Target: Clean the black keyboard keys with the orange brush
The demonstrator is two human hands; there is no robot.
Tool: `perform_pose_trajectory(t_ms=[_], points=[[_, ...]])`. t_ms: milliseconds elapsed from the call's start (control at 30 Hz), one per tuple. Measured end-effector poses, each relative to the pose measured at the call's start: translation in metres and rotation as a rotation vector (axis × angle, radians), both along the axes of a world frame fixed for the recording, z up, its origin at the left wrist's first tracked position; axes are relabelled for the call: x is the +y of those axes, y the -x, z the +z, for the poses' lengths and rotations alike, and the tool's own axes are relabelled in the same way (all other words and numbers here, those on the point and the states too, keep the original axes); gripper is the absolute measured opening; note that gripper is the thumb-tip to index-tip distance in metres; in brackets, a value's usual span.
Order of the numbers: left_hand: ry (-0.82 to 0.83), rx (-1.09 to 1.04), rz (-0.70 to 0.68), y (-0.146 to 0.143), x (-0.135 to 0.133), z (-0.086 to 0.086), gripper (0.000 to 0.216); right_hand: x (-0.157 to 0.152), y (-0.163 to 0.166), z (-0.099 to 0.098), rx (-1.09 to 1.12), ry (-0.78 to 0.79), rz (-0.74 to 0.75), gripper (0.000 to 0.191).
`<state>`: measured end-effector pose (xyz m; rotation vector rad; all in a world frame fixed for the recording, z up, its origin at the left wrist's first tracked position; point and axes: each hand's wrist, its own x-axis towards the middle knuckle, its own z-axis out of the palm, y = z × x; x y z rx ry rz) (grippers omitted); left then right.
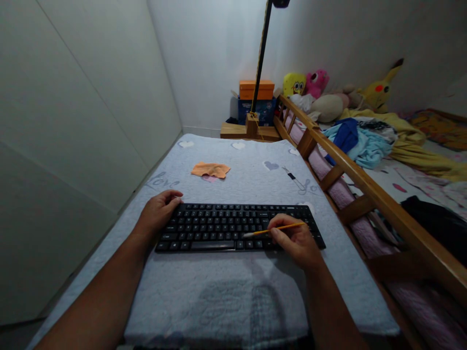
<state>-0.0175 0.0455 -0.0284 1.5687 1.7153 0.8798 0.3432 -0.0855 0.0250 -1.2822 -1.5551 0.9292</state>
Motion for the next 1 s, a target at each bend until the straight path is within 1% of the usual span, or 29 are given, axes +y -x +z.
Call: perform_pose_trajectory(t_ms=[67, 133, 333, 600, 800, 1000], points=[[-0.001, -0.003, -0.004, -0.001, 0.0, 0.001, 0.043, 0.001, 0.008, 0.001, -0.003, 0.019, 0.071, 0.011], [0.001, 0.005, -0.003, -0.002, 0.0, 0.002, 0.043, 0.001, 0.015, 0.0, -0.015, 0.02, 0.11, 0.011], [0.015, -0.001, -0.005, -0.001, 0.001, 0.0, 0.044, 0.003, 0.021, -0.005, -0.067, 0.043, 0.153, 0.011], [0.005, -0.011, 0.004, -0.003, -0.001, 0.003, 0.043, 0.004, 0.016, 0.001, -0.107, 0.014, 0.095, 0.009], [0.003, 0.008, -0.004, -0.001, 0.0, 0.001, 0.042, 0.004, 0.009, 0.004, -0.119, 0.027, 0.032, 0.007], [-0.005, 0.01, -0.004, -0.001, 0.0, 0.0, 0.043, 0.003, 0.002, 0.001, -0.129, 0.039, -0.047, 0.008]])
